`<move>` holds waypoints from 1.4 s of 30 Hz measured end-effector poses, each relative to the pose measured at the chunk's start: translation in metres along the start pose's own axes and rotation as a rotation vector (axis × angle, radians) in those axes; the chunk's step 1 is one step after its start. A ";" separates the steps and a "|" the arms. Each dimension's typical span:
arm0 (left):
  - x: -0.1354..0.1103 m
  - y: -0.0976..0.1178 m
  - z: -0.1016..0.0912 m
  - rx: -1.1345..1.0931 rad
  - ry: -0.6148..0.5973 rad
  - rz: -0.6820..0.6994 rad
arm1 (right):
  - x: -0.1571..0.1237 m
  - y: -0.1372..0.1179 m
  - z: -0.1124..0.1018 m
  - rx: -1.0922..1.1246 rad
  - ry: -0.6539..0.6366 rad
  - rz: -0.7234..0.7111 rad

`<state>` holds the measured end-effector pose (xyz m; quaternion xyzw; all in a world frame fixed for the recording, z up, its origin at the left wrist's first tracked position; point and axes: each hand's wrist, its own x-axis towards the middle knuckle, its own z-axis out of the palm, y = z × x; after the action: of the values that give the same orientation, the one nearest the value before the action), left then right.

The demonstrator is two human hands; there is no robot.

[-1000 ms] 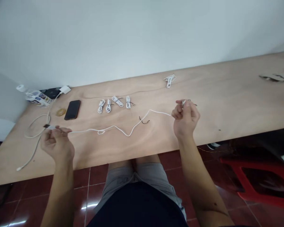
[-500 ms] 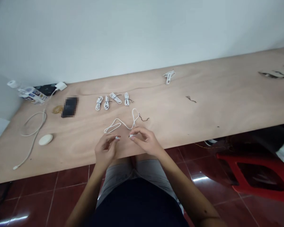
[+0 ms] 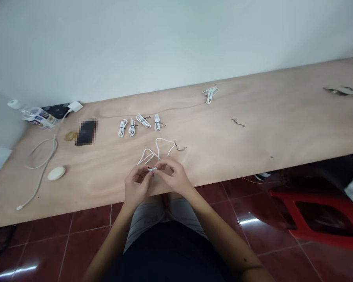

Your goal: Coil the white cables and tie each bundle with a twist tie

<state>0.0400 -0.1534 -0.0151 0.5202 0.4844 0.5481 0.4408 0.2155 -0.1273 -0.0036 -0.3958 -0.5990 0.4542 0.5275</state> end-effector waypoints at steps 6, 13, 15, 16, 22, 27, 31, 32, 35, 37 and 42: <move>-0.001 -0.002 0.000 -0.026 -0.020 -0.006 | -0.002 0.007 0.001 -0.001 0.021 0.011; -0.001 -0.002 0.000 -0.009 -0.001 -0.013 | -0.002 0.004 0.002 -0.008 0.022 0.005; -0.001 -0.001 0.000 0.001 -0.011 -0.008 | -0.002 0.002 0.001 -0.014 0.001 -0.015; -0.001 0.000 0.000 0.004 -0.020 -0.007 | -0.001 0.000 0.001 -0.017 -0.008 -0.023; -0.001 0.002 0.000 0.012 -0.015 0.003 | -0.001 -0.006 -0.001 -0.053 -0.037 -0.020; -0.002 0.001 0.002 0.002 -0.026 0.001 | -0.002 -0.003 0.000 -0.049 -0.037 -0.018; 0.001 0.011 -0.003 0.099 0.018 0.098 | -0.001 0.004 0.000 0.099 0.066 0.021; 0.003 0.015 -0.006 0.147 0.017 0.141 | 0.001 0.005 -0.001 0.148 0.116 0.031; 0.015 0.028 -0.020 0.277 -0.037 0.249 | 0.011 0.005 -0.009 0.232 0.302 0.048; 0.024 0.032 -0.032 0.312 -0.060 0.268 | 0.017 0.003 -0.018 0.148 0.345 0.055; 0.041 0.027 -0.056 0.490 -0.152 0.314 | 0.024 -0.001 -0.040 -0.400 -0.009 -0.003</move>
<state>-0.0180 -0.1206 0.0184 0.7190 0.4816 0.4360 0.2470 0.2522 -0.0997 0.0051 -0.4897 -0.6802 0.3270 0.4366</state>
